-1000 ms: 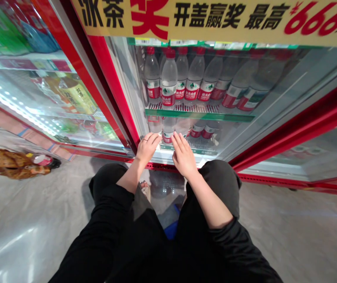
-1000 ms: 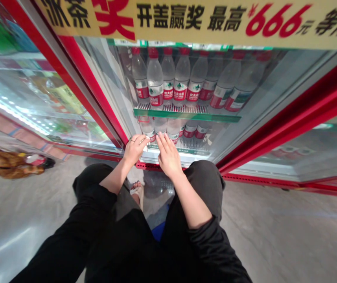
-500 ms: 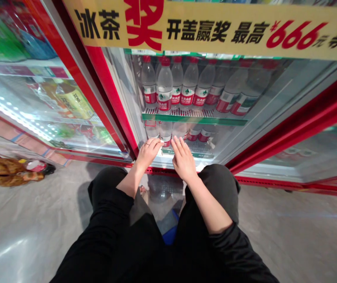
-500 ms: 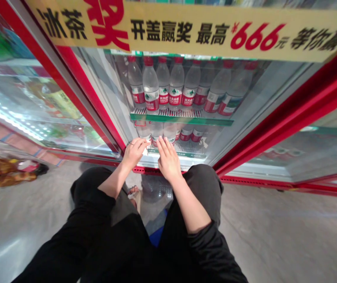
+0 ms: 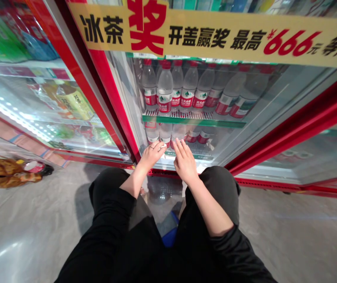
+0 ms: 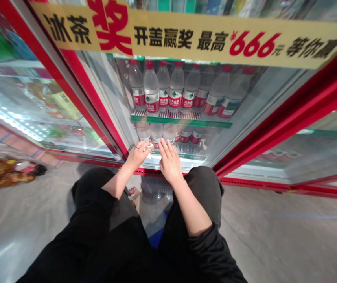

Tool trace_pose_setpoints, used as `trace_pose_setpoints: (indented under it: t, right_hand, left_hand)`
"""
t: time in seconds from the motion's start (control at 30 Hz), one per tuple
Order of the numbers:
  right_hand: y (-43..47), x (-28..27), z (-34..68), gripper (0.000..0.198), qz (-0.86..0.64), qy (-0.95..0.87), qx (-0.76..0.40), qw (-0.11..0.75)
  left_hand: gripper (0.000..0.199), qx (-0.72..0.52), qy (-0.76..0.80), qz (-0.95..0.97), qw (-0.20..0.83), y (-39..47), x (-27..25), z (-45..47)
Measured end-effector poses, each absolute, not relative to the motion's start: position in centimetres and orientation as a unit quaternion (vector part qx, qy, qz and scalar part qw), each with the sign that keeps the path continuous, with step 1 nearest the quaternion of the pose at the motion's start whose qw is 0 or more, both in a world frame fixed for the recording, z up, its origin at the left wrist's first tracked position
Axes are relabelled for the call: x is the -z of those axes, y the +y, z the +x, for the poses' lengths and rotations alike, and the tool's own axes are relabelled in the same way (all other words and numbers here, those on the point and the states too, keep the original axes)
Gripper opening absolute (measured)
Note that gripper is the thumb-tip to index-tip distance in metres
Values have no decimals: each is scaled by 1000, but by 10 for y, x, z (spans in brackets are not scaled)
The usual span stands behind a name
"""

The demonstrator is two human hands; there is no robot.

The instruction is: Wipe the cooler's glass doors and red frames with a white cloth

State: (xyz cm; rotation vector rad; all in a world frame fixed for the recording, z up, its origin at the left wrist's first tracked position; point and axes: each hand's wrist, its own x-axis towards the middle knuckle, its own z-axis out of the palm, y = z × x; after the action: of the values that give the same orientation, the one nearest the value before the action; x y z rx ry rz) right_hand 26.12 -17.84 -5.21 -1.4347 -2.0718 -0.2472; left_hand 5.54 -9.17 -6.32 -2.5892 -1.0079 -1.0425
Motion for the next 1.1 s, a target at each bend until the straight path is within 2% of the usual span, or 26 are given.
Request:
trace_pose_setpoints:
  t: [0.23,0.6,0.9,1.03,1.1]
  right_hand:
    - [-179,51,263,89,-540,-781,84,301]
    - [-180,50,264,91,-544,-779,70,305]
    - [-179,51,262,87,-540,-775,68,321]
    - [-178,51,261,88,-536,-775,65,330]
    - [-178,51,262,88,-534,-776,66,330]
  left_hand:
    - [24,452,-416,-775,148,-94,51,41]
    - [30,462,-504,-729,34,-114,59,47]
    - [17,546,-513,-662,30,-127,59,79]
    - [34,538,-509,-671,7,-132,73,90]
    - [34,542,-507,-670,-2,-130,79,90]
